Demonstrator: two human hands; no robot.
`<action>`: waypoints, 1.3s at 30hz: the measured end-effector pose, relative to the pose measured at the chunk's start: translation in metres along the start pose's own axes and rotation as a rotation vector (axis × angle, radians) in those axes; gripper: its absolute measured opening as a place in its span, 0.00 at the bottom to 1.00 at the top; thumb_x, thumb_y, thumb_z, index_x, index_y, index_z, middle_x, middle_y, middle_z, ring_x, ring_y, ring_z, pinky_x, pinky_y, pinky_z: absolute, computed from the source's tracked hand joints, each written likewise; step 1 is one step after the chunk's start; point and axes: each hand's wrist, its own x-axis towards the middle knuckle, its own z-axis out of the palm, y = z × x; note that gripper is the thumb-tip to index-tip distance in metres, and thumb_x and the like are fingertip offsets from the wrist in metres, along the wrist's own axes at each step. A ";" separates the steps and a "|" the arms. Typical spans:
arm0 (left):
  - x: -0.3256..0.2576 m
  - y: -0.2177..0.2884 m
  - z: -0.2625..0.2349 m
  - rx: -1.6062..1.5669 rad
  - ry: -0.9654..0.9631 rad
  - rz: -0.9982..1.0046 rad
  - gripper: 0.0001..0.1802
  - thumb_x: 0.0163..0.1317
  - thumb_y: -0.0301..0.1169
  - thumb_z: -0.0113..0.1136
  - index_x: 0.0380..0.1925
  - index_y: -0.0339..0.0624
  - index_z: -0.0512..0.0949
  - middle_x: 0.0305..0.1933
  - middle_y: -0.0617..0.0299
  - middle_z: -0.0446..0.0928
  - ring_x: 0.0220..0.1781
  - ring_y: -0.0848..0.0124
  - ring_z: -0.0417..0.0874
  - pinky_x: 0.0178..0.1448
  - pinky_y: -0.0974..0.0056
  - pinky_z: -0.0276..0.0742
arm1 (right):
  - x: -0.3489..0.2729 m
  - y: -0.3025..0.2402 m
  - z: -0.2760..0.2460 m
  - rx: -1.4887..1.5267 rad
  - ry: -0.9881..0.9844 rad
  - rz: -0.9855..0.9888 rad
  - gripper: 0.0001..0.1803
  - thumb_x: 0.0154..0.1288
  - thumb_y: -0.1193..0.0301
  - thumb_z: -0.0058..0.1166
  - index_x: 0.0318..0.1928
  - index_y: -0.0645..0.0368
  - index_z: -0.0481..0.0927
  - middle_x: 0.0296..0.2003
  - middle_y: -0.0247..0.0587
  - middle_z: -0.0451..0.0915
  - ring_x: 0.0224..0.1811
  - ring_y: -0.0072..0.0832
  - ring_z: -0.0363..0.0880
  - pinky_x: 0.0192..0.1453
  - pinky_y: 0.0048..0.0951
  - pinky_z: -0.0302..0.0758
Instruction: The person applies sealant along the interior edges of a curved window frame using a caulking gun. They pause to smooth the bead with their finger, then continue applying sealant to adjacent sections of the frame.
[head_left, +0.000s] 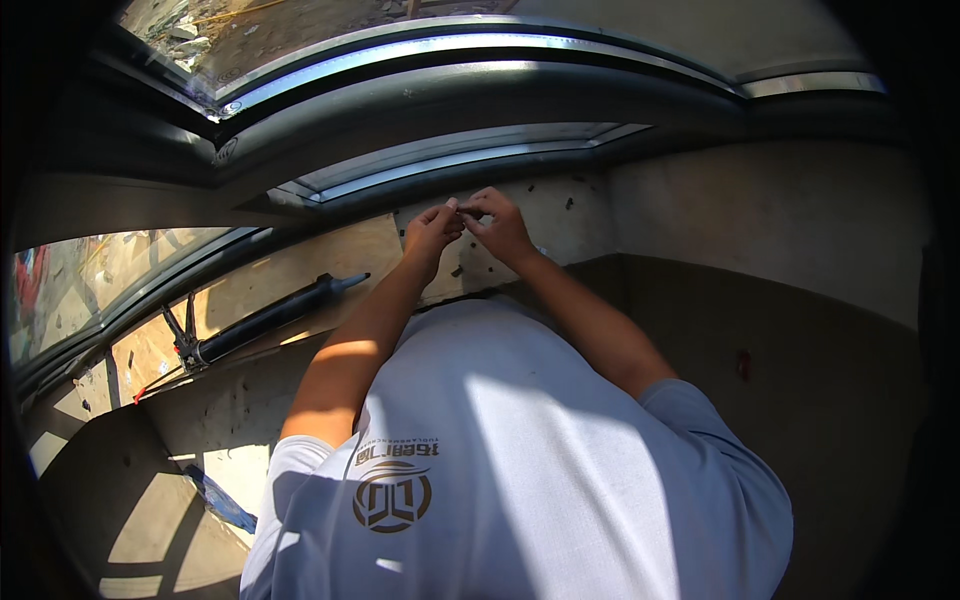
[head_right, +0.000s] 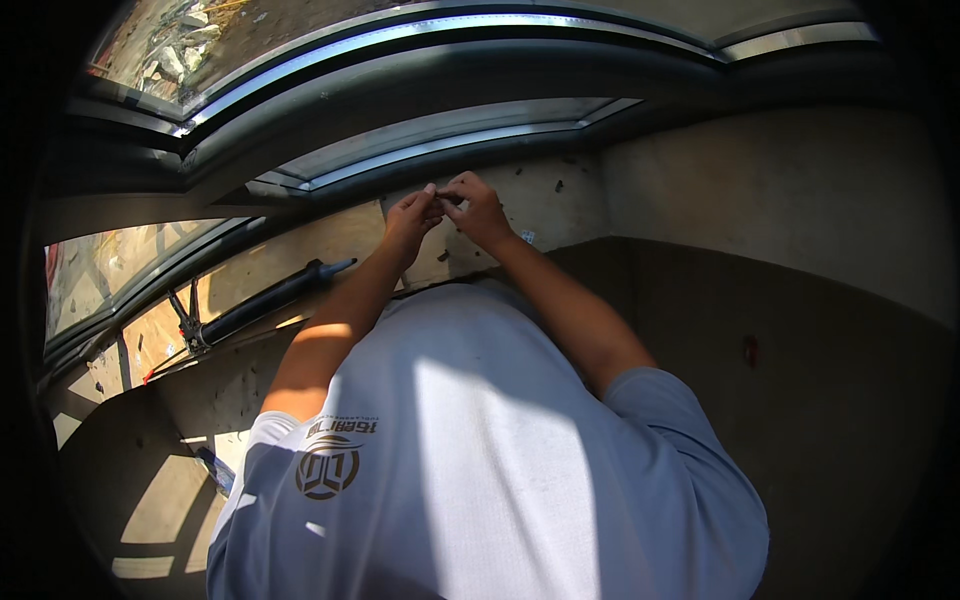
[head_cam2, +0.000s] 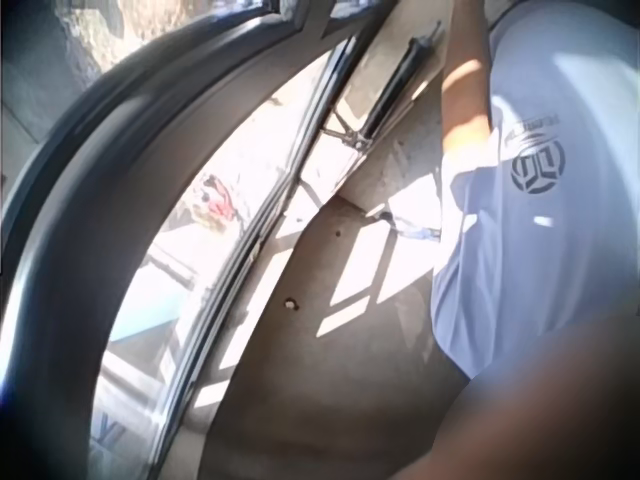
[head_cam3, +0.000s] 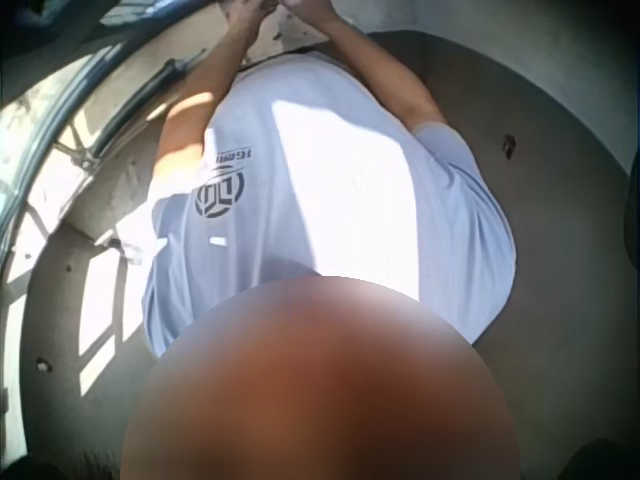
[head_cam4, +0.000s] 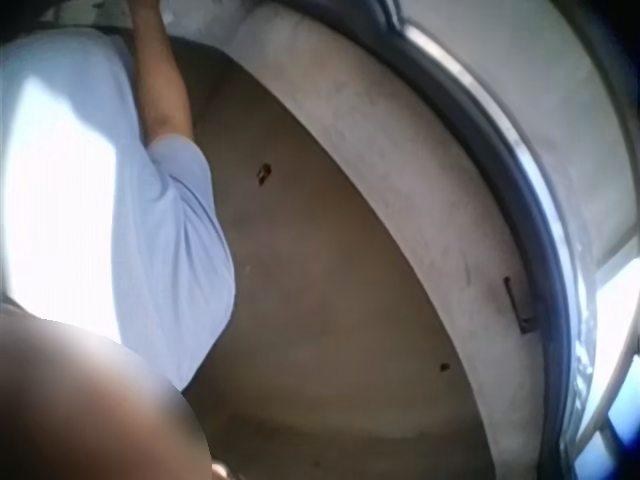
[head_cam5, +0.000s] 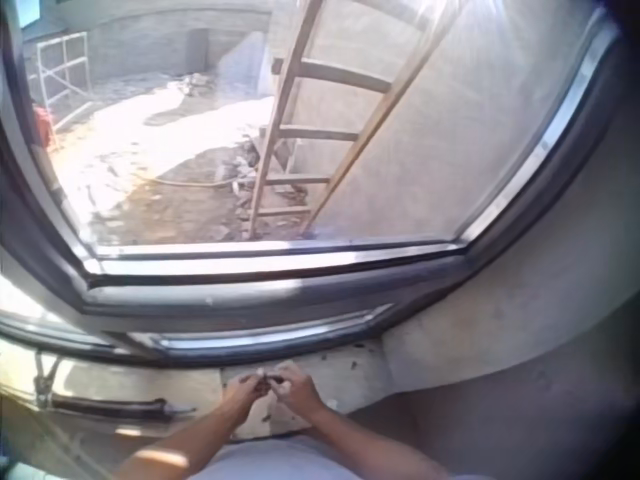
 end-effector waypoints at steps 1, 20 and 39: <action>0.001 0.000 0.001 -0.004 -0.001 -0.001 0.16 0.74 0.42 0.62 0.45 0.39 0.83 0.41 0.61 0.85 0.43 0.72 0.85 0.50 0.66 0.80 | 0.000 0.001 -0.001 0.012 -0.004 0.030 0.08 0.60 0.79 0.67 0.41 0.63 0.86 0.38 0.42 0.81 0.37 0.32 0.84 0.42 0.29 0.81; 0.034 0.045 0.016 0.242 -0.094 -0.127 0.13 0.72 0.40 0.63 0.40 0.41 0.83 0.28 0.70 0.74 0.25 0.80 0.70 0.30 0.74 0.65 | 0.029 0.013 -0.019 0.568 -0.283 0.913 0.17 0.78 0.59 0.50 0.39 0.60 0.82 0.26 0.33 0.78 0.25 0.27 0.82 0.33 0.30 0.81; 0.030 0.030 0.011 1.548 0.308 0.740 0.26 0.57 0.29 0.63 0.57 0.36 0.75 0.42 0.49 0.81 0.38 0.51 0.86 0.43 0.51 0.82 | 0.083 0.026 0.012 0.608 0.149 1.150 0.14 0.80 0.62 0.46 0.37 0.56 0.78 0.21 0.26 0.72 0.28 0.27 0.78 0.42 0.38 0.78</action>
